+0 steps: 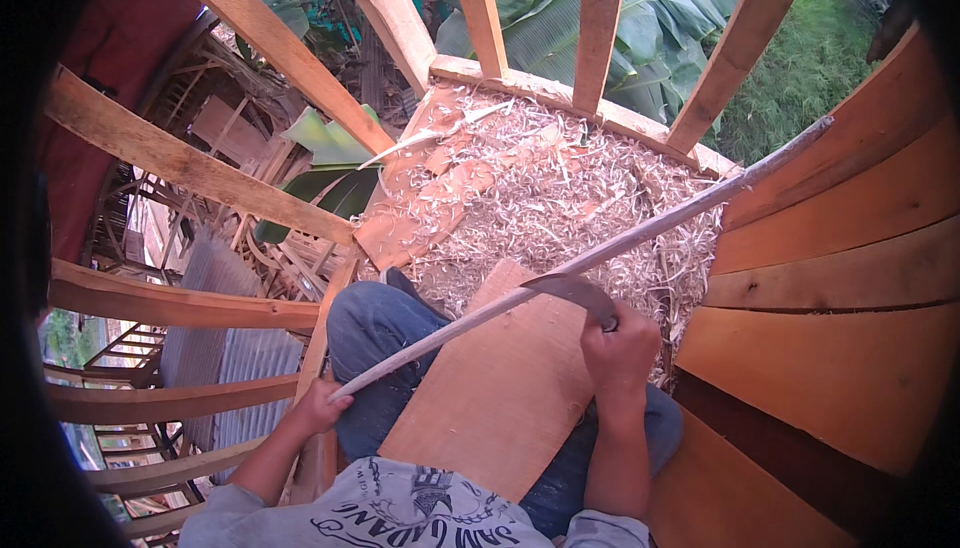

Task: The person sits cross-legged on a wooden platform and uses a curved knife to shave a long wooden stick. They hold the stick with their left hand and repeatedly scrape the surface with the knife in their right hand, producing wood shavings that accumulate on the platform.

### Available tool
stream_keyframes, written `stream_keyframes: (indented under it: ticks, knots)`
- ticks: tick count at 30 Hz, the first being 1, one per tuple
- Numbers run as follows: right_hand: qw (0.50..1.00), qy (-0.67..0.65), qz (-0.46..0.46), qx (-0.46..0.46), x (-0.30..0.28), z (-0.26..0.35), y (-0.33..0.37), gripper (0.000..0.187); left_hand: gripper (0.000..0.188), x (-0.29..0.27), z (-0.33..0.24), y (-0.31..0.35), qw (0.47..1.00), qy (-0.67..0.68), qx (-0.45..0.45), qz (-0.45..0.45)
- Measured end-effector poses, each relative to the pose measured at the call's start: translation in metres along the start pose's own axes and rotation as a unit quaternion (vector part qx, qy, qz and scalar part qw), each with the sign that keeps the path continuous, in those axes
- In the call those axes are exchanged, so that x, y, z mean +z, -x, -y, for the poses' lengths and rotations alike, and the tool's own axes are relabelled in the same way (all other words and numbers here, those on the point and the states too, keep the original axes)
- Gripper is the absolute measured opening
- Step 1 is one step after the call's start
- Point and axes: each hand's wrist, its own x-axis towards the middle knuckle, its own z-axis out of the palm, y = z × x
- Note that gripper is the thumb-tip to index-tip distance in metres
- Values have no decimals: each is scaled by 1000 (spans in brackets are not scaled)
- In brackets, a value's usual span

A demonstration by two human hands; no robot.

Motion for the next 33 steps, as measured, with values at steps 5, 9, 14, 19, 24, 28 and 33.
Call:
stream_keyframes:
  ticks: [5,9,14,19,24,28,33]
  knots:
    - [995,71,53,-35,20,25,2,19,43,0,-13,2,1000,2,-20,-17]
    - [992,118,38,-6,14,18,-5,14,43,5,-15,4,999,-25,-7,-45]
    - [993,111,28,31,11,12,-12,15,42,7,-24,3,998,-34,-6,-59]
    - [986,155,-41,36,18,-18,-19,17,41,9,-19,3,997,-55,-24,-53]
    - [942,-139,-175,250,-43,-78,-60,46,41,9,-12,3,997,-50,-7,-55]
    - [982,-91,-91,137,-19,-31,-31,37,40,4,-11,0,998,-57,-12,-35]
    - [997,-31,58,-38,22,18,4,18,40,7,-14,2,997,-43,-42,-47]
